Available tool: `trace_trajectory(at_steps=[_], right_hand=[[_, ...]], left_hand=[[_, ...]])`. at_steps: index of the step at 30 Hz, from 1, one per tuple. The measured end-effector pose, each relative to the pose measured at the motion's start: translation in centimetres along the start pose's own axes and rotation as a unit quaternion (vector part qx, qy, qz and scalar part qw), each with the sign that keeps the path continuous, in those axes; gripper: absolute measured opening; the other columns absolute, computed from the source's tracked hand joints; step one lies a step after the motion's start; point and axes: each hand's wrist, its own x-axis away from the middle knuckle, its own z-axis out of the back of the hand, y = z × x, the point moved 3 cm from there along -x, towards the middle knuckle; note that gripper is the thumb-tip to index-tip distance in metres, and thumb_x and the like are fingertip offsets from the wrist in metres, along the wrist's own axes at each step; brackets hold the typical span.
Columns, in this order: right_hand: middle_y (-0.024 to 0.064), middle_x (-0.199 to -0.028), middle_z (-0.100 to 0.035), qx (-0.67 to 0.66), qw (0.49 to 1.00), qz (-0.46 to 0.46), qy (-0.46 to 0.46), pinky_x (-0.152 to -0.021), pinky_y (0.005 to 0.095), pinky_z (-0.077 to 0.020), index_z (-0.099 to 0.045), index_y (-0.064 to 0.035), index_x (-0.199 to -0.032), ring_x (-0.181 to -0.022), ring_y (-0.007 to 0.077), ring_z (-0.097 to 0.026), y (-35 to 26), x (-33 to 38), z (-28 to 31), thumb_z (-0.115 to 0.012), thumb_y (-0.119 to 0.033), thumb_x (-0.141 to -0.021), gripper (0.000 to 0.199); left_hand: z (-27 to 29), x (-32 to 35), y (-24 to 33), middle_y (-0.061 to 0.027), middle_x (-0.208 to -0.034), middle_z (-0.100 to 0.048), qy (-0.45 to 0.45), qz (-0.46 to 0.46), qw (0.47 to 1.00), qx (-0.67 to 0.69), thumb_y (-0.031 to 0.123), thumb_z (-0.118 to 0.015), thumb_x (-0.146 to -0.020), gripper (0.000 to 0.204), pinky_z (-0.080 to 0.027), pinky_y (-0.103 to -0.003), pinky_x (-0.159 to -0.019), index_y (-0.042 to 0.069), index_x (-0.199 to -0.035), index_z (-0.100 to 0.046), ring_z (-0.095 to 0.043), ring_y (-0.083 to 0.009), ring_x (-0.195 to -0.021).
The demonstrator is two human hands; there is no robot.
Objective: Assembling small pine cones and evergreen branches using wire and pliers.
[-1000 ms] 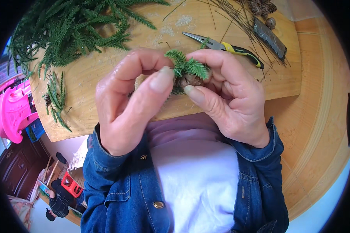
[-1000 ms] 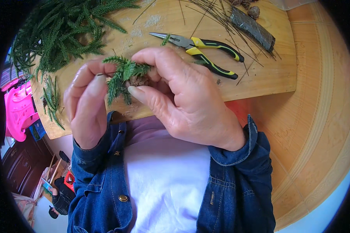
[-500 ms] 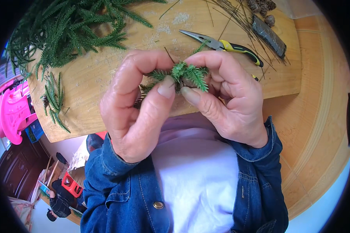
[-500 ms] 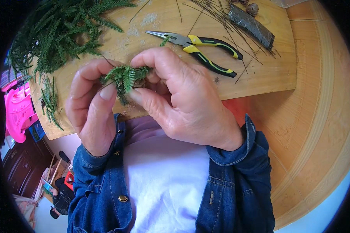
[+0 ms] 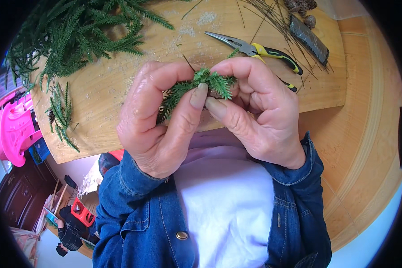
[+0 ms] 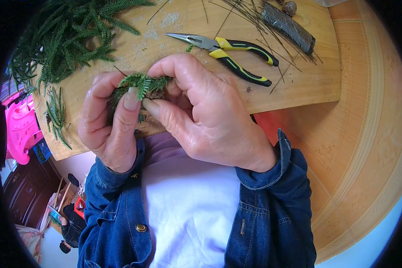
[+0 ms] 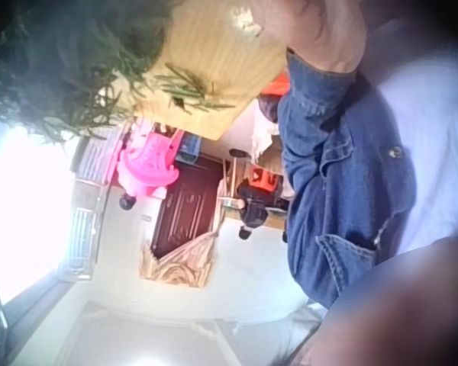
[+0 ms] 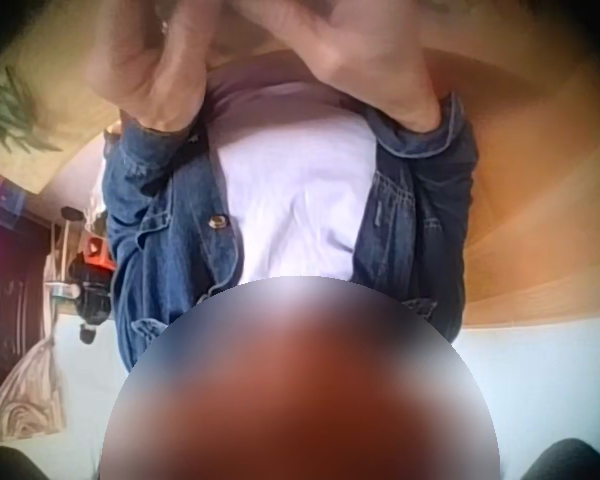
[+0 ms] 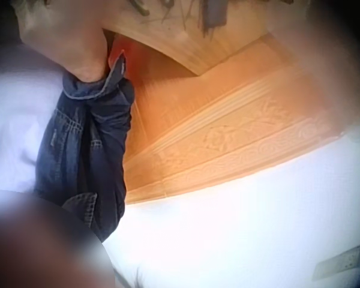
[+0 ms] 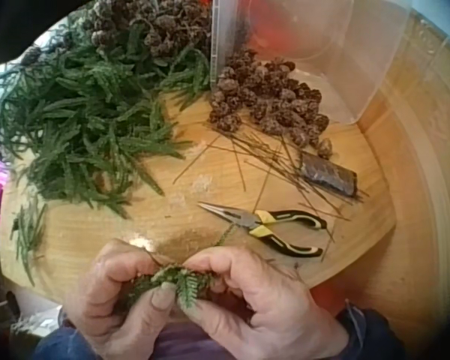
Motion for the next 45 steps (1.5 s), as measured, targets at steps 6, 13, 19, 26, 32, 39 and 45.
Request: trace_trajectory(at_steps=[6, 13, 19, 26, 32, 39, 45], right_hand=[[0.0066, -0.101, -0.057, -0.013, 1.000, 0.003, -0.004, -0.077, 0.0184, -0.0460, -0.042, 0.0051, -0.121, -0.089, 0.0076, -0.056, -0.2, 0.1, -0.2, -0.059, 0.003, -0.087, 0.038], [0.0042, -0.098, -0.056, 0.134, 0.991, 0.021, 0.009, -0.072, 0.0151, -0.0422, -0.045, 0.0042, -0.125, -0.085, 0.0044, -0.052, -4.0, -0.3, 1.3, -0.061, 0.004, -0.086, 0.042], [0.0020, -0.096, -0.055, 0.068, 0.992, 0.083, 0.069, -0.070, 0.0140, -0.0404, -0.048, 0.0037, -0.124, -0.082, 0.0030, -0.050, -2.9, -1.7, 0.2, -0.059, 0.004, -0.086, 0.039], [0.0011, -0.095, -0.055, 0.093, 0.994, 0.050, 0.033, -0.070, 0.0155, -0.0410, -0.056, 0.0028, -0.113, -0.084, 0.0030, -0.050, -3.2, -2.1, 0.3, -0.058, 0.000, -0.089, 0.024], [-0.0009, -0.087, -0.055, 0.123, 0.990, 0.045, 0.044, -0.061, 0.0161, -0.0395, -0.058, 0.0011, -0.101, -0.073, 0.0019, -0.048, -3.2, -2.8, -0.2, -0.058, -0.002, -0.090, 0.012], [-0.0009, -0.078, -0.054, 0.151, 0.985, 0.062, 0.055, -0.054, 0.0177, -0.0367, -0.057, 0.0004, -0.088, -0.063, 0.0030, -0.046, -2.6, -3.9, -0.6, -0.060, -0.004, -0.089, 0.005], [0.0021, -0.074, -0.049, 0.215, 0.950, 0.220, 0.057, -0.053, 0.0206, -0.0349, -0.057, 0.0013, -0.086, -0.062, 0.0078, -0.045, -2.3, -4.0, -0.6, -0.060, -0.003, -0.088, 0.005]], left_hand=[[0.4, -0.2, 0.2, -0.0108, -0.081, -0.056, 0.001, -0.059, 0.998, -0.023, -0.002, -0.065, -0.081, 0.017, -0.043, -0.026, -0.064, -0.005, -0.096, -0.059, -0.054, -0.0184, -0.071], [0.9, -0.6, 1.1, -0.0103, -0.080, -0.056, -0.008, -0.012, 1.000, -0.024, -0.003, -0.063, -0.081, 0.015, -0.043, -0.026, -0.063, -0.004, -0.096, -0.060, -0.054, -0.0191, -0.069], [1.0, -0.9, 1.6, -0.0099, -0.078, -0.055, -0.035, -0.015, 0.999, -0.030, -0.003, -0.063, -0.081, 0.014, -0.042, -0.027, -0.063, -0.004, -0.095, -0.060, -0.053, -0.0195, -0.069], [1.4, -0.9, 1.1, -0.0100, -0.077, -0.054, -0.047, 0.026, 0.999, 0.003, -0.003, -0.063, -0.081, 0.013, -0.042, -0.027, -0.063, -0.004, -0.093, -0.060, -0.053, -0.0203, -0.069], [1.6, -1.3, 0.8, -0.0100, -0.076, -0.053, -0.053, 0.002, 0.999, -0.012, -0.004, -0.062, -0.081, 0.012, -0.042, -0.027, -0.062, -0.003, -0.093, -0.060, -0.053, -0.0206, -0.068], [2.1, -1.4, 0.1, -0.0091, -0.076, -0.053, -0.055, 0.018, 0.998, -0.004, -0.003, -0.062, -0.082, 0.013, -0.042, -0.026, -0.061, -0.003, -0.094, -0.060, -0.052, -0.0192, -0.068], [2.7, -0.8, -0.2, -0.0008, -0.083, -0.056, -0.064, 0.223, 0.958, 0.168, 0.002, -0.061, -0.088, 0.014, -0.042, -0.022, -0.066, -0.003, -0.100, -0.059, -0.050, -0.0077, -0.073]])
